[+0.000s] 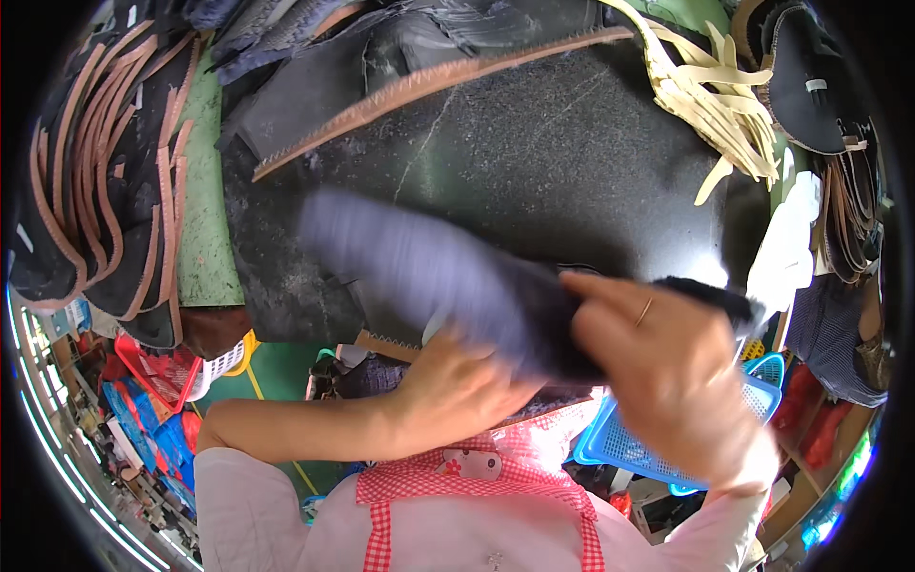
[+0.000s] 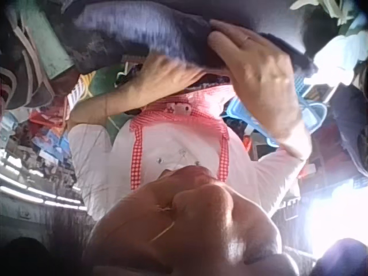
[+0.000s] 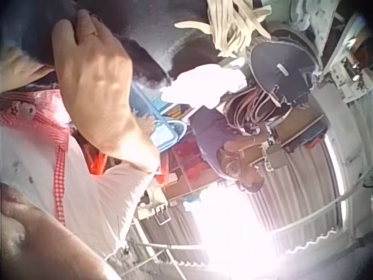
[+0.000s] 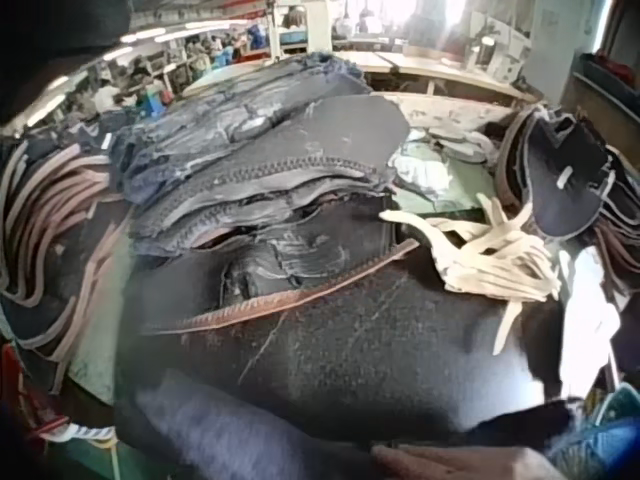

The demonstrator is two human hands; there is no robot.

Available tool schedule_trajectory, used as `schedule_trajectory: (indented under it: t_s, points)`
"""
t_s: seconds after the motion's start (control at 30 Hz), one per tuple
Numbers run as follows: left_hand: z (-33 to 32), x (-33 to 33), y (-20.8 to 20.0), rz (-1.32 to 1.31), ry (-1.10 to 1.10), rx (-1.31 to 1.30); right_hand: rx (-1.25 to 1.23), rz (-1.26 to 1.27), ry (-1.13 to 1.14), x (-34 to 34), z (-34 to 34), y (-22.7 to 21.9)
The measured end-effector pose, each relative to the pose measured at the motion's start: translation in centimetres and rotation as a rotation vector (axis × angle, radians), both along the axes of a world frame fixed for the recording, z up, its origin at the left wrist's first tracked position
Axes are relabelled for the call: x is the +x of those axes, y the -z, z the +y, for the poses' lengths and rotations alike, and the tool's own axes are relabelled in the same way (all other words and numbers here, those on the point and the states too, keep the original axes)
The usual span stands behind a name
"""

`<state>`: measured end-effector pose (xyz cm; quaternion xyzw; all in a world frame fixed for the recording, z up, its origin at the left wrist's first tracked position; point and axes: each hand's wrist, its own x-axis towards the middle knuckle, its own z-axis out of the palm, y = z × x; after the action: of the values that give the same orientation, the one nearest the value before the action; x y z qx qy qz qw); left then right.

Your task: Manually glue and attach reinforcements or lining to shoe upper components in a factory setting.

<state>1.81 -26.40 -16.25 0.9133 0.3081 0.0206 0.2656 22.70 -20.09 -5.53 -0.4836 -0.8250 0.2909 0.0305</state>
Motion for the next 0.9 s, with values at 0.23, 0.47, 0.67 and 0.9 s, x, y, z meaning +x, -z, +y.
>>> schedule_trajectory:
  t_s: [0.23,0.47,0.67,0.9]
  points:
    - [4.0,-10.1,1.3,-0.271,-0.354,-0.504,0.120,0.245,0.181,0.2,-6.9,7.2]
    - [12.8,-7.4,-1.2,-0.449,-0.289,-0.086,-0.140,0.447,0.262,-1.0,-2.5,6.3]
    - [15.3,-7.4,-0.6,-0.461,0.013,0.233,-0.023,0.356,0.177,-2.2,-3.1,6.7]
    - [17.7,-9.4,-3.0,-0.347,0.186,0.295,0.171,-0.069,0.024,-4.5,-3.7,5.4]
